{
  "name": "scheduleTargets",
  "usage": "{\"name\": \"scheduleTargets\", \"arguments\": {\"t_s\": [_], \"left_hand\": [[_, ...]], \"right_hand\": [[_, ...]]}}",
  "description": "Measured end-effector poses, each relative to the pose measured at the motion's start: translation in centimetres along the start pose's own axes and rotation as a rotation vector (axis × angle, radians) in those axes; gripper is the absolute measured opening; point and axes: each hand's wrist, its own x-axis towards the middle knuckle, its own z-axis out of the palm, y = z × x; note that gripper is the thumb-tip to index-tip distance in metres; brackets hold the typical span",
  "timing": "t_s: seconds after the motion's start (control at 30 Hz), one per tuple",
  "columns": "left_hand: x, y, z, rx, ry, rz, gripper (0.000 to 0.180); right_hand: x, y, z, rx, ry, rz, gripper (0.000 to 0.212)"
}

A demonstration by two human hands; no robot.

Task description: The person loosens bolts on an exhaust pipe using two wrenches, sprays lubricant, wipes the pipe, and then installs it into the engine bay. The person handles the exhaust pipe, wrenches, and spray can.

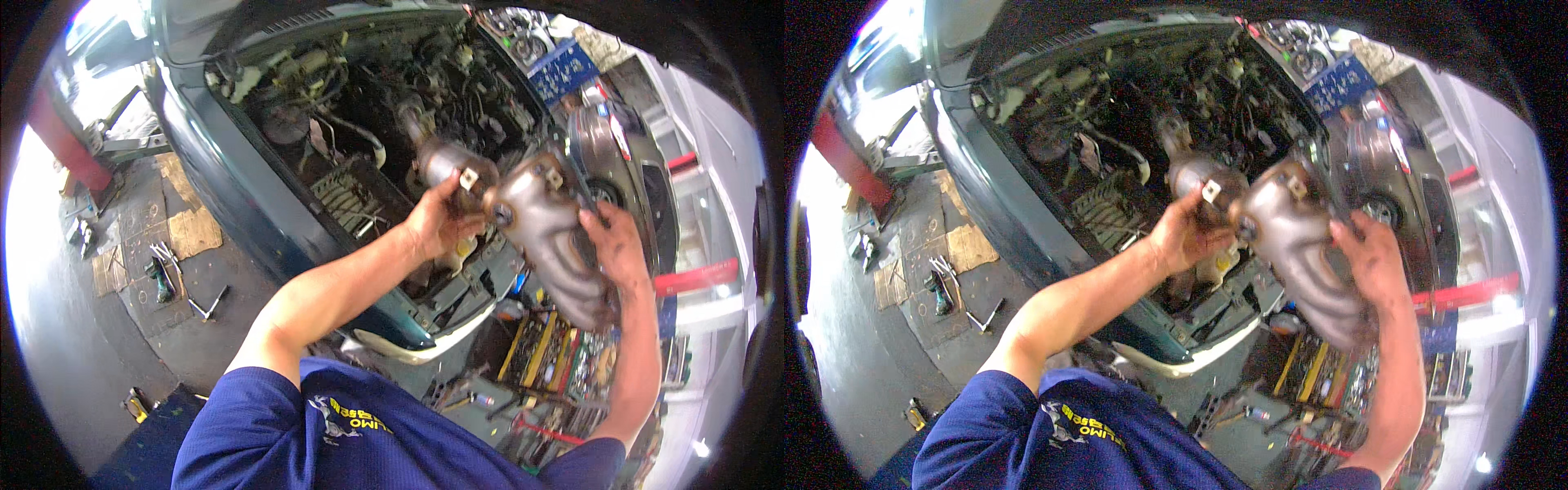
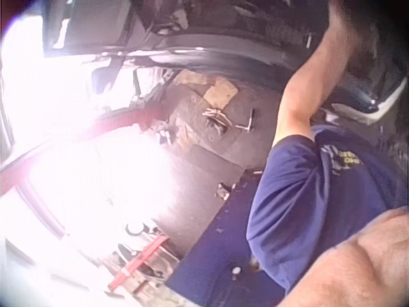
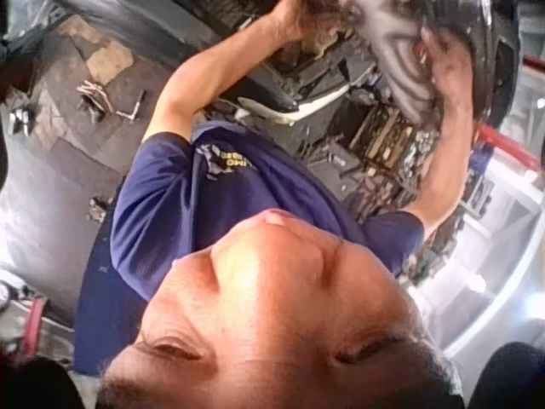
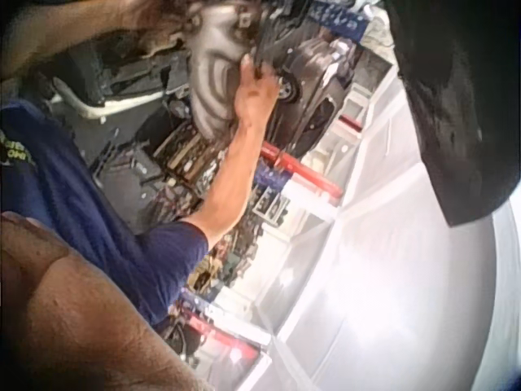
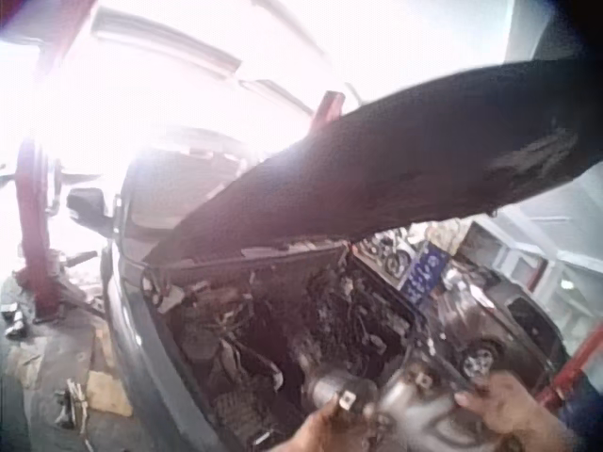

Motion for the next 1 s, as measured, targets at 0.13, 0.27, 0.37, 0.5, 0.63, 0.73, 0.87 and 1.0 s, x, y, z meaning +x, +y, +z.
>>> {"name": "scheduleTargets", "arguments": {"t_s": [0.13, 0.27, 0.37, 0.5, 0.63, 0.73, 0.87, 1.0], "left_hand": [[0.0, 2.5, -0.5, 0.000, 0.047, 0.014, 0.059], [0.3, 3.8, -1.0, 0.031, 0.061, 0.021, 0.064], [0.9, 4.3, -1.4, 0.076, 0.101, 0.047, 0.064], [2.4, 5.1, -2.0, 0.106, 0.175, 0.062, 0.066], [4.3, 5.9, -2.7, 0.126, 0.232, 0.042, 0.068], [6.1, 6.3, -3.5, 0.131, 0.233, 0.060, 0.070], [8.7, 7.2, -4.8, 0.147, 0.281, 0.116, 0.066], [11.9, 8.7, -6.2, 0.103, 0.396, 0.179, 0.062]], "right_hand": [[2.6, -1.7, 0.9, -0.117, 0.018, 0.079, 0.064], [4.7, -1.0, 1.2, -0.181, 0.011, 0.136, 0.070], [6.3, 0.0, 1.7, -0.160, -0.039, 0.138, 0.071], [9.2, 0.7, 4.0, -0.155, 0.114, -0.187, 0.058], [11.6, 0.9, 4.7, 0.137, -0.067, -0.073, 0.043], [12.3, 1.2, 4.5, -0.107, -0.117, -0.073, 0.036], [15.4, 0.4, 6.5, -0.293, -0.066, 0.128, 0.050], [17.8, -0.2, 6.9, -0.155, -0.211, 0.140, 0.070]]}}
